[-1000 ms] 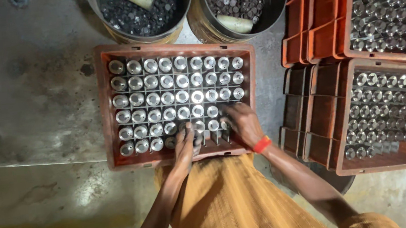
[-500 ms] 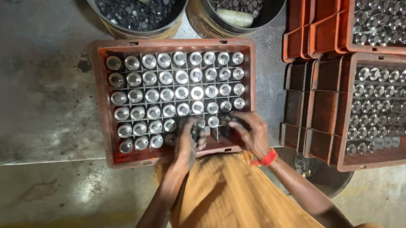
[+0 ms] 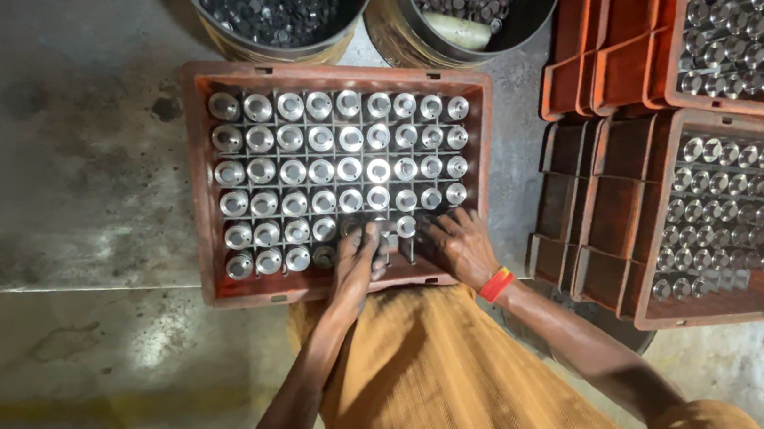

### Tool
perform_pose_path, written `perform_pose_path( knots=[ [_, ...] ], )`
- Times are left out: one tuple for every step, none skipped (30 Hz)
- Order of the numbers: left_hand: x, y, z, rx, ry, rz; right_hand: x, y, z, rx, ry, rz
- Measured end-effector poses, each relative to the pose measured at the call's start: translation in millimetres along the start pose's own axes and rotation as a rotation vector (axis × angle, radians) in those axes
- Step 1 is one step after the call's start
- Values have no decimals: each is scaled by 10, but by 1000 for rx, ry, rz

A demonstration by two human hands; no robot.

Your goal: The person picks small cylindrical metal parts from buckets and places them one at a time into the cells of a compartmentalized tray on the workbench, filling the grid. They occasionally reposition the tray and reach into different buckets for more parts.

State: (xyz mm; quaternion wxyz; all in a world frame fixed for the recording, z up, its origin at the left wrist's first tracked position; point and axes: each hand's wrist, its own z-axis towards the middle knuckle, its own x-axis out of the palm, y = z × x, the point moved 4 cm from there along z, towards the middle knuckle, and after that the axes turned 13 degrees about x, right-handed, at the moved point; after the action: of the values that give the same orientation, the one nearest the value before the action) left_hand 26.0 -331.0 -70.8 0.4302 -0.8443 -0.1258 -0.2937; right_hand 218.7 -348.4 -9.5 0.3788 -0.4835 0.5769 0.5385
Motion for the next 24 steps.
perform_pose_path(
  knots=[
    [41,-46,-6,10,49,18,-54,30,16,16,4,-19],
    [90,-93,-22,23,96,38,-125,40,23,114,-36,74],
    [135,-134,-49,26,137,66,-185,56,-2,210,-69,169],
    [188,-163,-72,28,172,89,-220,73,-31,303,-94,263],
    [240,-183,-94,31,202,114,-190,129,-54,314,-2,523],
    [284,-172,-120,-12,222,107,-143,187,-84,327,93,784],
    [329,-145,-134,-57,252,102,-86,239,-116,346,182,1045],
    [361,-108,-139,-102,293,99,-6,228,-153,501,231,1155],
    [349,-70,-133,-124,260,119,78,201,-179,656,280,1261],
    [323,-21,-129,-148,225,137,153,160,-218,814,334,1364],
    [277,28,-118,-168,188,157,126,89,-203,771,236,1246],
    [233,58,-97,-143,158,100,80,-2,-179,726,141,1126],
    [176,83,-73,-119,128,41,22,-97,-152,681,51,1005],
    [126,107,-45,-95,97,-19,-85,-181,-116,557,-59,745],
    [85,109,-17,-48,103,-79,-204,-255,-92,429,-160,484],
    [57,109,4,-2,108,-140,-285,-283,-68,298,-253,221],
    [48,108,13,42,113,-202,-298,-316,-37,255,-258,137],
    [26,132,19,13,63,-209,-310,-342,7,207,-266,53],
    [11,151,15,-17,10,-216,-304,-340,51,159,-270,-29],
    [6,169,6,-50,-46,-224,-288,-345,98,159,-246,-23],
    [4,183,-9,-97,-78,-172,-265,-335,156,156,-226,-14],
    [2,192,-25,-141,-111,-118,-252,-322,214,152,-207,-5],
    [-9,192,-44,-186,-144,-63,-238,-316,268,176,-153,-33],
    [13,156,-37,-134,-103,-58,-240,-316,318,202,-101,-63]
  ],
)
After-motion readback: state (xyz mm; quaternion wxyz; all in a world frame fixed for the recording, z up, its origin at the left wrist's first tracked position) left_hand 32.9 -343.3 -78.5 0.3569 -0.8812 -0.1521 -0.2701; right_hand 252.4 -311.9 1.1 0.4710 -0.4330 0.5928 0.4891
